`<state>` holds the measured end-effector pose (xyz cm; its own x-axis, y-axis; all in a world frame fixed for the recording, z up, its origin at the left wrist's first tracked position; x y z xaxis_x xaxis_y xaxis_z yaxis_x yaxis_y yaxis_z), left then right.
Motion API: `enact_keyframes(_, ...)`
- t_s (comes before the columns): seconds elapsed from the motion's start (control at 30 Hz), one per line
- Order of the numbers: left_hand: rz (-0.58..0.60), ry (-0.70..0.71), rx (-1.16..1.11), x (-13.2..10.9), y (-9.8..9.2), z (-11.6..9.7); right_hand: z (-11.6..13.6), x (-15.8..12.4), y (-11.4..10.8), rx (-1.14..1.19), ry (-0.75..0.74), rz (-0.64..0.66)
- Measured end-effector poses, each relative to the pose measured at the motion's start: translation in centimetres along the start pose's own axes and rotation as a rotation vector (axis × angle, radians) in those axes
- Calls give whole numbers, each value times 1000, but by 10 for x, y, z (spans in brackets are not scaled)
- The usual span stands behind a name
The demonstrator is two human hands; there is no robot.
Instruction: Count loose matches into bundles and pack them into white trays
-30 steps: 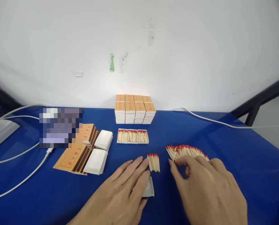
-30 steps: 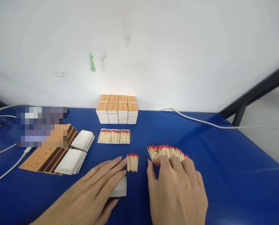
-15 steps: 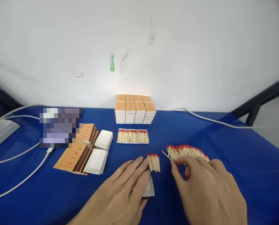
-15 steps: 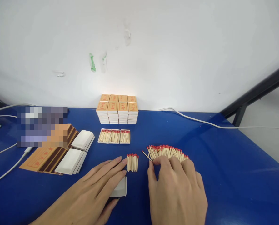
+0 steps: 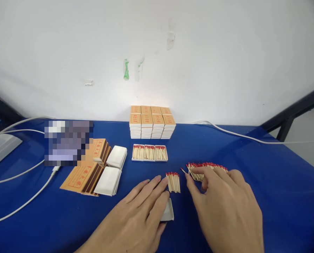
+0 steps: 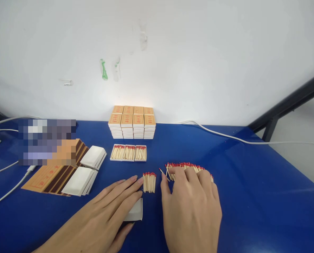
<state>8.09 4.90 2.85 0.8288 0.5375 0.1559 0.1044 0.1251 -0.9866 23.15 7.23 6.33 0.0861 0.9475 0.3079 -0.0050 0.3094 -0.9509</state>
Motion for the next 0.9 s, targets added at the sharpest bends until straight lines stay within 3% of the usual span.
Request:
enact_keyframes(0.2, -9, -7, -4, -2, 1, 1, 0, 1, 7, 34, -2, 33)
enact_keyframes(0.63, -13, -3, 6, 0, -4, 0, -1, -1, -2, 114, -36, 40)
enact_keyframes(0.9, -1, -1, 9, -1, 1, 1, -11, 9, 5, 109, 47, 57)
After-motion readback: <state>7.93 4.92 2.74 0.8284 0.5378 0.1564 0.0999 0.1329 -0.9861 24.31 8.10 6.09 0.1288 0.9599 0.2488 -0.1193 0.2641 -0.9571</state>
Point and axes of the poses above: each hand's wrist, its own x-axis towards the middle knuckle, its own y-axis out of the palm, z = x × y, the point moved 10 cm from there along x, towards the middle knuckle, and after that the axes turned 13 degrees about z, right-handed, at the moved point
